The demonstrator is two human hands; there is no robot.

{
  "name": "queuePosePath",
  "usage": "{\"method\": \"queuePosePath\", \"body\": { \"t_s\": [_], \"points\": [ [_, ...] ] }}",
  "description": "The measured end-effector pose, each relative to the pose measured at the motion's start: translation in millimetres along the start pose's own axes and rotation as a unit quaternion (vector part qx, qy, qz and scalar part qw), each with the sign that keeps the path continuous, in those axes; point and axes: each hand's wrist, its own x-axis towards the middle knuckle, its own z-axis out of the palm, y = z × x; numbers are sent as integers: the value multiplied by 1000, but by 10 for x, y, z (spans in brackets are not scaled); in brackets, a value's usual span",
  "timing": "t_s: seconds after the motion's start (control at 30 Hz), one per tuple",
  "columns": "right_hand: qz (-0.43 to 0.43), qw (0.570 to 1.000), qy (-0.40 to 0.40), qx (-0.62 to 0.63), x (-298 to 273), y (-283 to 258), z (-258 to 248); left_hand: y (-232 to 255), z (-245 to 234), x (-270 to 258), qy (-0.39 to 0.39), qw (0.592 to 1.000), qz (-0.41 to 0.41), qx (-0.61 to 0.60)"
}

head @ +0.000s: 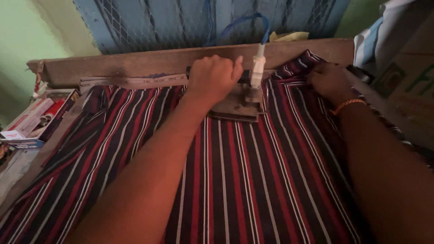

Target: The person irons a striped shirt laid out on a wooden ironing board. They repeatedly move the iron back and forth across the fabric, adjusting the shirt edges with the other hand to keep it flat.

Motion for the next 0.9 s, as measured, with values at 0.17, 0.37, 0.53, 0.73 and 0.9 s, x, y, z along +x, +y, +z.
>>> {"method": "queuePosePath", "body": {
  "t_s": [0.17,0.37,0.53,0.73,0.9],
  "points": [
    [21,1000,11,-2,22,12,14,-110,-69,-14,-33,999,-18,37],
    [35,999,-4,-29,35,5,13,-260,-121,-33,-78,994,-45,58],
    [34,999,-2,-39,20,-12,-1,-379,-191,-76,-64,994,-59,72],
    [38,999,-18,-25,18,-58,-26,-530,-341,-70,-163,972,-142,89],
    [61,997,-32,-16,4,-154,-63,-735,-407,-150,-146,974,-128,120]
  ]
}}
